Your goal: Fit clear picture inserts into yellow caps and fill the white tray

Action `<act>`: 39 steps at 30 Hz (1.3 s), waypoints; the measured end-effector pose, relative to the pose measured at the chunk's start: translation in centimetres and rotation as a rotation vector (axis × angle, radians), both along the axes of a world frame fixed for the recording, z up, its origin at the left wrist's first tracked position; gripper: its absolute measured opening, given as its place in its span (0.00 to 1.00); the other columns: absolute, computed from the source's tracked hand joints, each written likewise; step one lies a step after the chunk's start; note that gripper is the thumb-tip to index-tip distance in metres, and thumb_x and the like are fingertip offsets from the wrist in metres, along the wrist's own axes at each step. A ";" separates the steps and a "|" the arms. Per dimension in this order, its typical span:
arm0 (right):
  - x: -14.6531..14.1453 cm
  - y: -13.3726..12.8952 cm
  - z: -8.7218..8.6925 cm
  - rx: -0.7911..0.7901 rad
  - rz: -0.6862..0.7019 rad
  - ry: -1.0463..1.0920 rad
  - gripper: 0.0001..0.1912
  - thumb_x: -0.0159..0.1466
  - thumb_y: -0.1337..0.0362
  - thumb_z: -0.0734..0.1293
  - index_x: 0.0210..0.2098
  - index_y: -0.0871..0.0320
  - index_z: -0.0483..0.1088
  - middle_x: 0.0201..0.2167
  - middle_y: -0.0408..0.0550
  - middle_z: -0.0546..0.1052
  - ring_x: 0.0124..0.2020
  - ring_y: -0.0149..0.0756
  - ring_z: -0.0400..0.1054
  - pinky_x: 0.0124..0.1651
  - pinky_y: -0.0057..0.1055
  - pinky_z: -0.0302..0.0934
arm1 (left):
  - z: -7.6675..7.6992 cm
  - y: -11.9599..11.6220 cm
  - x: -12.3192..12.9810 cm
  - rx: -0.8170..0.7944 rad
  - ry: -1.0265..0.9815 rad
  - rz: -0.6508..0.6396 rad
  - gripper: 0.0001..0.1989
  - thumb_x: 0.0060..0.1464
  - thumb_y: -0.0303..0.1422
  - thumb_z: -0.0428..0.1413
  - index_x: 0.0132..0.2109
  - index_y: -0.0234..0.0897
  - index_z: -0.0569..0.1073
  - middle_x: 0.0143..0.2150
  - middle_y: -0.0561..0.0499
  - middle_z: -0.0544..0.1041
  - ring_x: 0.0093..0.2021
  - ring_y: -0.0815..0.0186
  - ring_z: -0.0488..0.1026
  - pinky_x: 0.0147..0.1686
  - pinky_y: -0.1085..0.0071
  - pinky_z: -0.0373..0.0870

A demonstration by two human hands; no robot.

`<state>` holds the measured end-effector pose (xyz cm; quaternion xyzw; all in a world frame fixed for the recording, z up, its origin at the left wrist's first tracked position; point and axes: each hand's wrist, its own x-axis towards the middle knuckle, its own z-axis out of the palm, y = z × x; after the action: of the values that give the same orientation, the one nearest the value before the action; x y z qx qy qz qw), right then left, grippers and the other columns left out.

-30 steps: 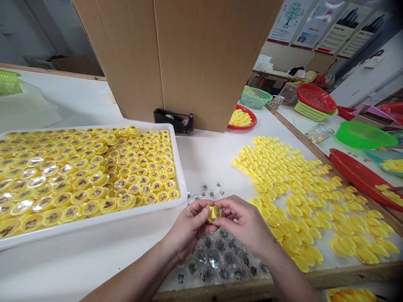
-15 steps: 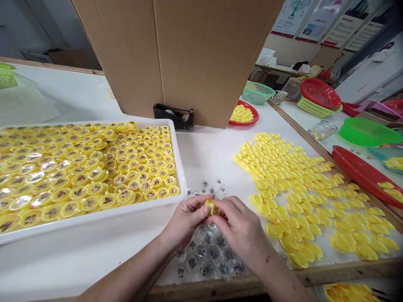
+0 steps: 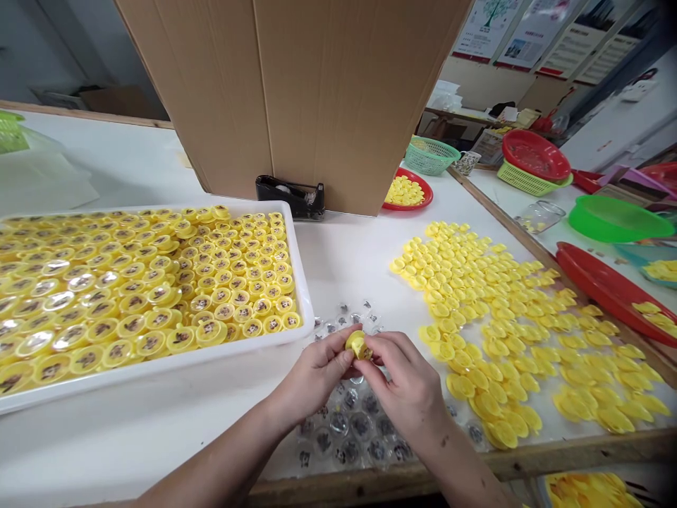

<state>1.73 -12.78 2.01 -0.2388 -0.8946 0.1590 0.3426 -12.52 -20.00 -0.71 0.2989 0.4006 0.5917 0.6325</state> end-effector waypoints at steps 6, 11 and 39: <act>-0.1 -0.7 -1.1 0.041 -0.044 -0.076 0.15 0.63 0.75 0.58 0.47 0.56 0.65 0.39 0.52 0.71 0.41 0.38 0.69 0.43 0.34 0.68 | 0.6 0.0 0.3 0.042 0.279 0.016 0.23 0.56 0.38 0.56 0.57 0.37 0.65 0.49 0.46 0.73 0.52 0.58 0.67 0.53 0.64 0.63; -0.2 -0.8 -1.2 -0.075 0.005 -0.004 0.13 0.63 0.74 0.61 0.45 0.55 0.68 0.37 0.50 0.72 0.39 0.37 0.70 0.42 0.34 0.68 | 0.2 0.3 0.1 0.028 0.326 0.080 0.13 0.56 0.37 0.55 0.45 0.34 0.69 0.40 0.46 0.74 0.43 0.61 0.70 0.44 0.67 0.66; -0.5 1.9 -2.5 -1.288 -0.056 0.320 0.15 0.52 0.52 0.72 0.30 0.58 0.75 0.24 0.45 0.73 0.24 0.32 0.63 0.25 0.26 0.61 | 3.3 -0.1 0.1 0.252 1.206 0.152 0.27 0.45 0.32 0.62 0.54 0.42 0.70 0.53 0.40 0.67 0.45 0.54 0.69 0.45 0.60 0.68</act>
<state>1.24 -10.86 -0.54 -0.3926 -0.5523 0.6863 0.2641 -12.42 -20.13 2.60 0.6237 0.6347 0.4048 0.2105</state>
